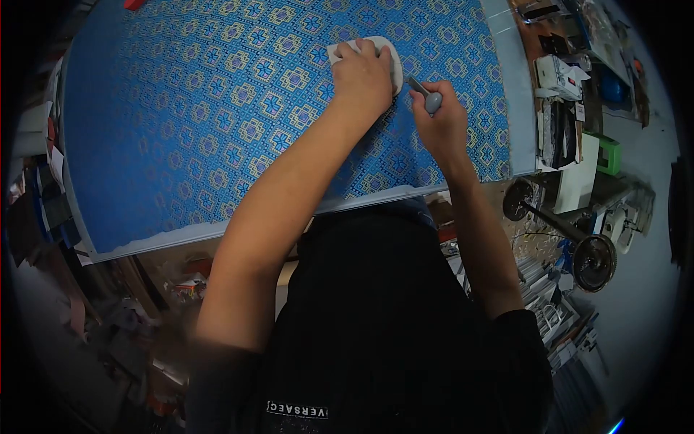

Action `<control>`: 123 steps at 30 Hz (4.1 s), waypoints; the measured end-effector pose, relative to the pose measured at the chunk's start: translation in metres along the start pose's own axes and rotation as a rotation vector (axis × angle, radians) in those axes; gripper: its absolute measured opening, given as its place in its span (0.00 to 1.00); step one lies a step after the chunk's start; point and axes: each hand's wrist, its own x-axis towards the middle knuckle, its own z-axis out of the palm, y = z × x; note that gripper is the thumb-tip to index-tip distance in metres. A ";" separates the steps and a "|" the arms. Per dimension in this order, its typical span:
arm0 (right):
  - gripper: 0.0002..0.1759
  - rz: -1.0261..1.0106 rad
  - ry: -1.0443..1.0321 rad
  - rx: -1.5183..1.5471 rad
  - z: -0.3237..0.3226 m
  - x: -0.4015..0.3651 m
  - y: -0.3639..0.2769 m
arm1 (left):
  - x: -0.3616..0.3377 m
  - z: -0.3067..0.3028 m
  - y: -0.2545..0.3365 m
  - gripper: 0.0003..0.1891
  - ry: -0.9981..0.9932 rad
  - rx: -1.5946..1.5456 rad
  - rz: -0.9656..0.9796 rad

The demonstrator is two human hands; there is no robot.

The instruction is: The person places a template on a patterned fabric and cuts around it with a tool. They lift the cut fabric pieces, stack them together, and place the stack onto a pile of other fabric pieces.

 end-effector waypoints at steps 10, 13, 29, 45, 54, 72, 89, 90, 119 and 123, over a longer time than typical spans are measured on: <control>0.12 -0.082 0.046 -0.043 0.003 0.002 -0.002 | 0.001 0.004 0.001 0.36 0.011 0.007 -0.009; 0.12 -0.055 0.038 -0.077 0.004 0.007 -0.008 | 0.002 0.003 0.001 0.35 0.006 -0.001 -0.003; 0.13 -0.122 0.065 -0.206 0.012 0.048 0.002 | 0.000 0.005 0.005 0.31 0.101 0.040 0.025; 0.12 -0.283 -0.265 -0.246 0.000 0.125 -0.006 | -0.003 -0.001 0.012 0.29 0.063 0.000 -0.065; 0.11 -0.555 -0.516 -0.156 -0.009 0.170 0.007 | -0.006 0.007 0.017 0.33 0.129 -0.059 -0.155; 0.11 -0.757 -0.805 -0.141 0.011 0.249 0.028 | -0.005 -0.004 0.020 0.37 0.010 -0.142 -0.203; 0.11 -0.930 -0.951 -0.095 0.100 0.263 -0.019 | -0.006 0.001 0.020 0.34 0.005 -0.106 -0.214; 0.11 -0.938 -0.963 -0.096 0.100 0.262 -0.018 | -0.006 0.003 0.020 0.34 0.005 -0.108 -0.222; 0.09 -0.392 -1.343 0.078 -0.017 0.267 -0.010 | -0.014 0.003 0.016 0.41 0.192 -0.315 -0.403; 0.08 -0.983 -1.466 -0.069 -0.016 0.242 -0.018 | -0.010 0.001 0.013 0.40 0.241 -0.252 -0.373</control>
